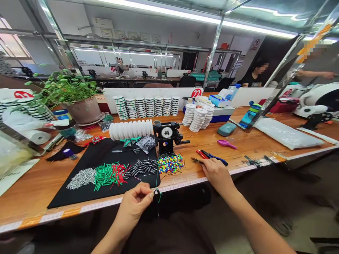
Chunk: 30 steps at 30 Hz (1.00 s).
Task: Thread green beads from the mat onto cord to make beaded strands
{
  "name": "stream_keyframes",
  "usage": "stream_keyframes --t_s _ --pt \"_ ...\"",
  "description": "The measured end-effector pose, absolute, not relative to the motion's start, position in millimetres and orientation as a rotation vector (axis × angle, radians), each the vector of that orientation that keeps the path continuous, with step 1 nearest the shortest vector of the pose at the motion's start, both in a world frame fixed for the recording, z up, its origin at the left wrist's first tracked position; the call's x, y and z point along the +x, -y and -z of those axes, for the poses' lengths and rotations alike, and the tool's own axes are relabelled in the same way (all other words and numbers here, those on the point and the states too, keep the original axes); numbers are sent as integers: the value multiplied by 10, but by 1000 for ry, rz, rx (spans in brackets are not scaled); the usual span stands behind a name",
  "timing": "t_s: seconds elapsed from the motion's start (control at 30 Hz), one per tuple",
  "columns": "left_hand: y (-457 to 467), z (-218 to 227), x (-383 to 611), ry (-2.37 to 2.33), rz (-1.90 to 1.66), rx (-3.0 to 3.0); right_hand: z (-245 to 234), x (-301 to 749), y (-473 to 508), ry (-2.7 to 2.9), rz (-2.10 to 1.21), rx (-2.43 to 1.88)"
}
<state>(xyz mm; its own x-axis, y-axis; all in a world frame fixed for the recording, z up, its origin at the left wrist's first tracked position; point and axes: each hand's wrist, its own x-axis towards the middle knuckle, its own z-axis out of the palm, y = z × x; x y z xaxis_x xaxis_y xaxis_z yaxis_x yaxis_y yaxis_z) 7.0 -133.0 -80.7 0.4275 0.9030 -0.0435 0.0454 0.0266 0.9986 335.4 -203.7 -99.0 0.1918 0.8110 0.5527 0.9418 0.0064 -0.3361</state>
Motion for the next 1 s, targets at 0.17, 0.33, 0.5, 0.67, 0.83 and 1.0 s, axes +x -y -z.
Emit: stream_keyframes --t_s 0.17,0.33,0.5,0.67,0.83,1.0 --pt "1399 618 107 -922 -741 1349 778 3019 2217 1588 -162 -1704" --pt "1404 596 116 -904 -744 1373 498 2501 2441 1748 -1477 -1301" --pt "1406 589 124 -919 -757 1372 593 2315 2406 1475 -1976 -1258" --pt "1416 571 130 -910 -755 1381 656 2264 2352 1303 -2116 -1140" --pt "1417 577 126 -912 -763 1365 651 2205 2323 1310 -2081 -1169" --pt "1414 574 125 -927 -769 1351 578 2179 2368 1386 -1990 -1227"
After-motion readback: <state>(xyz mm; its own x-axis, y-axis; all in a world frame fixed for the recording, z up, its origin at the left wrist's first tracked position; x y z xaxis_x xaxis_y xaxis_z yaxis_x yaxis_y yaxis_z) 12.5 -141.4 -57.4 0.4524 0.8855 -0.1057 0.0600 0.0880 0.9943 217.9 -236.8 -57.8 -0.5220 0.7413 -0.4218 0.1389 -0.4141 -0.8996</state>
